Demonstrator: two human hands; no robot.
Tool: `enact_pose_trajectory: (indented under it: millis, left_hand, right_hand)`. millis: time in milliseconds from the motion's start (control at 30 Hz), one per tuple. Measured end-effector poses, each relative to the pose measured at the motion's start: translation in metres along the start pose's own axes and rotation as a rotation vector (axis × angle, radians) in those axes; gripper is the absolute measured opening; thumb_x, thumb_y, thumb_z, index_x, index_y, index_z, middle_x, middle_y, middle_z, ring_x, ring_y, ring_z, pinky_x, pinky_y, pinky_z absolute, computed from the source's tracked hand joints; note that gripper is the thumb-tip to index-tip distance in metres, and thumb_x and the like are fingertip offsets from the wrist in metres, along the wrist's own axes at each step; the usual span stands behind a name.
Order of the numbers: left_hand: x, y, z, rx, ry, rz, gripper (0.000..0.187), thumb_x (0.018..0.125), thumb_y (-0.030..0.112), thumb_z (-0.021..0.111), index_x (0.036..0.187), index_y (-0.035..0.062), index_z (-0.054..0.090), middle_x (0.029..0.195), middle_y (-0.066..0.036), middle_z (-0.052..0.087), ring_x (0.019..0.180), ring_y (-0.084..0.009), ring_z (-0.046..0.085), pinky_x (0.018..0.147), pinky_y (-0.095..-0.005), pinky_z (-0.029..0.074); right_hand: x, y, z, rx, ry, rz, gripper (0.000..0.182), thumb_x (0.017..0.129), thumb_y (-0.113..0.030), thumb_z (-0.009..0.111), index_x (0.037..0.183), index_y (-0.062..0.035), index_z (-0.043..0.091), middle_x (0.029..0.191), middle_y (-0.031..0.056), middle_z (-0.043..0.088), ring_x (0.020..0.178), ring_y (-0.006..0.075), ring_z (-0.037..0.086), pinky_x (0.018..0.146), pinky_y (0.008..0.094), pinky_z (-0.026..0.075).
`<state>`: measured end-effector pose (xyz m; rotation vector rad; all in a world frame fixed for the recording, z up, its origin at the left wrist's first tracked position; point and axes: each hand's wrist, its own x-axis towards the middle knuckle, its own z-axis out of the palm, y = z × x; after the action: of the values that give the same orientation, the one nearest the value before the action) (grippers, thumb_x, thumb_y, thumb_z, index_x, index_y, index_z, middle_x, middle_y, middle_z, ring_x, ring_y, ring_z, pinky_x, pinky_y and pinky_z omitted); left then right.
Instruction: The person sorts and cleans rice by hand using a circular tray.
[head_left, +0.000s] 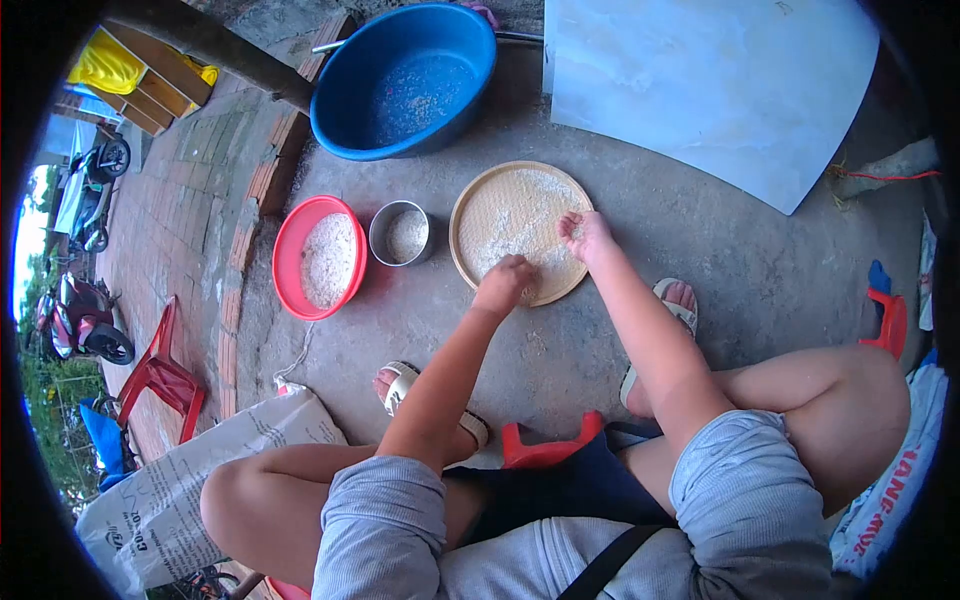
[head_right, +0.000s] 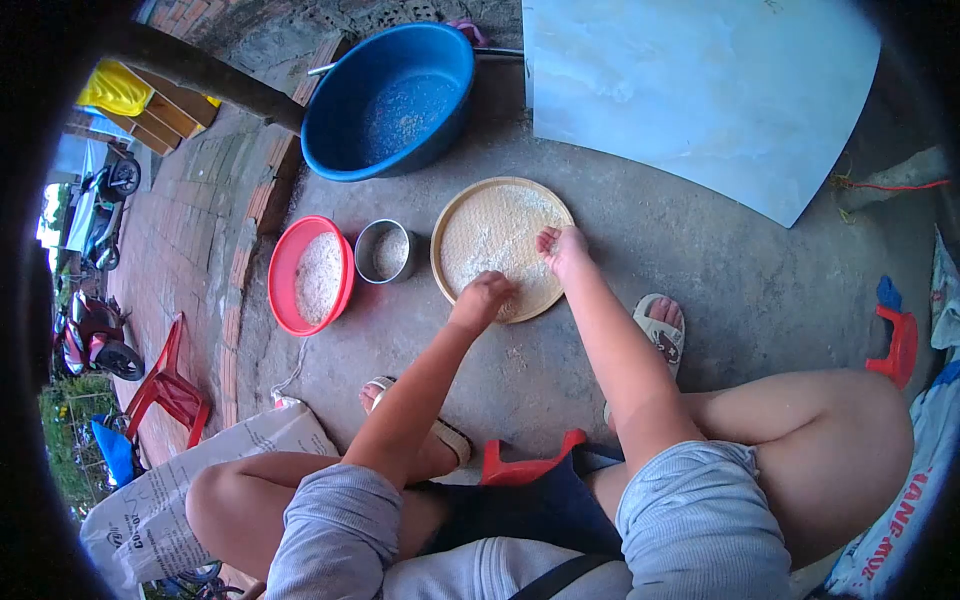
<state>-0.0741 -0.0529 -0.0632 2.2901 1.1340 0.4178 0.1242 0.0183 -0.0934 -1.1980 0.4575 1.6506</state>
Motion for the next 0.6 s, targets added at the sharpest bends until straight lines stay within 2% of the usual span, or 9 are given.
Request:
enact_pose_trajectory:
  millis: [100, 200, 267, 300, 400, 433, 533, 567, 600]
  left_hand:
    - [0.022, -0.001, -0.008, -0.159, 0.222, -0.268, 0.012, 0.071, 0.013, 0.068, 0.081, 0.0062, 0.069, 0.079, -0.012, 0.065, 0.072, -0.0255, 0.064, 0.066, -0.0319, 0.050]
    - [0.048, 0.017, -0.035, -0.393, 0.262, -0.414, 0.020, 0.070, 0.012, 0.070, 0.090, 0.0081, 0.069, 0.083, -0.010, 0.065, 0.072, -0.0232, 0.063, 0.068, -0.0322, 0.050]
    - [0.059, 0.022, -0.046, -0.414, 0.161, -0.271, 0.023, 0.071, 0.012, 0.070, 0.093, 0.0083, 0.068, 0.088, -0.010, 0.065, 0.074, -0.0226, 0.062, 0.069, -0.0323, 0.050]
    - [0.064, 0.023, -0.050, -0.432, 0.066, -0.125, 0.027, 0.071, 0.012, 0.070, 0.097, 0.0084, 0.067, 0.092, -0.010, 0.064, 0.076, -0.0220, 0.062, 0.070, -0.0325, 0.050]
    - [0.066, 0.021, -0.061, -0.222, 0.170, -0.175, 0.028, 0.072, 0.013, 0.069, 0.099, 0.0075, 0.065, 0.098, -0.011, 0.061, 0.080, -0.0215, 0.061, 0.070, -0.0319, 0.049]
    - [0.061, 0.025, -0.068, -0.201, 0.230, -0.289, 0.021, 0.072, 0.013, 0.068, 0.091, 0.0055, 0.065, 0.093, -0.012, 0.062, 0.078, -0.0212, 0.061, 0.068, -0.0322, 0.049]
    - [0.041, -0.007, -0.062, -0.158, 0.066, -0.360, 0.019, 0.072, 0.012, 0.068, 0.089, 0.0050, 0.064, 0.094, -0.012, 0.061, 0.078, -0.0204, 0.061, 0.068, -0.0321, 0.049]
    - [0.029, -0.013, -0.056, -0.159, 0.061, -0.304, 0.017, 0.072, 0.012, 0.067, 0.087, 0.0047, 0.063, 0.091, -0.013, 0.061, 0.076, -0.0245, 0.061, 0.068, -0.0338, 0.049]
    - [0.019, -0.016, -0.049, -0.161, 0.065, -0.307, 0.017, 0.072, 0.012, 0.067, 0.087, 0.0047, 0.063, 0.091, -0.013, 0.061, 0.076, -0.0245, 0.061, 0.068, -0.0338, 0.049]
  right_hand:
    - [-0.003, 0.008, 0.003, -0.095, -0.055, 0.004, 0.027, 0.089, -0.014, 0.033, 0.088, 0.0038, 0.053, 0.077, 0.0122, 0.055, 0.070, 0.0216, 0.057, 0.064, 0.0327, 0.053]
    - [-0.008, 0.017, 0.011, -0.125, -0.078, 0.045, 0.030, 0.090, -0.017, 0.033, 0.091, 0.0037, 0.053, 0.084, 0.0143, 0.058, 0.073, 0.0223, 0.059, 0.065, 0.0340, 0.053]
    - [0.001, 0.024, 0.009, -0.152, -0.319, 0.137, 0.030, 0.089, -0.019, 0.035, 0.091, 0.0041, 0.054, 0.079, 0.0147, 0.060, 0.068, 0.0248, 0.059, 0.066, 0.0319, 0.054]
    - [-0.036, 0.021, 0.027, -0.204, -0.231, 0.131, 0.029, 0.088, -0.020, 0.039, 0.091, 0.0044, 0.055, 0.077, 0.0144, 0.060, 0.064, 0.0248, 0.058, 0.062, 0.0310, 0.052]
    - [-0.010, 0.025, 0.023, -0.151, -0.345, 0.158, 0.028, 0.087, -0.021, 0.041, 0.084, 0.0026, 0.056, 0.075, 0.0141, 0.059, 0.063, 0.0240, 0.056, 0.060, 0.0315, 0.050]
    - [-0.015, 0.026, 0.029, -0.047, -0.134, 0.187, 0.027, 0.087, -0.022, 0.041, 0.068, -0.0069, 0.052, 0.060, 0.0077, 0.052, 0.050, 0.0185, 0.048, 0.045, 0.0281, 0.042]
    - [-0.008, 0.017, 0.014, -0.124, -0.336, 0.272, 0.030, 0.086, -0.021, 0.040, 0.057, -0.0142, 0.038, 0.049, 0.0008, 0.038, 0.039, 0.0129, 0.035, 0.035, 0.0261, 0.028]
    - [-0.010, 0.023, 0.019, -0.152, -0.114, 0.167, 0.032, 0.084, -0.021, 0.040, 0.055, -0.0164, 0.030, 0.046, -0.0024, 0.028, 0.035, 0.0101, 0.024, 0.033, 0.0253, 0.017]
    - [-0.007, 0.024, 0.018, -0.158, -0.114, 0.168, 0.032, 0.084, -0.021, 0.040, 0.055, -0.0164, 0.030, 0.046, -0.0024, 0.028, 0.035, 0.0101, 0.024, 0.033, 0.0253, 0.017]
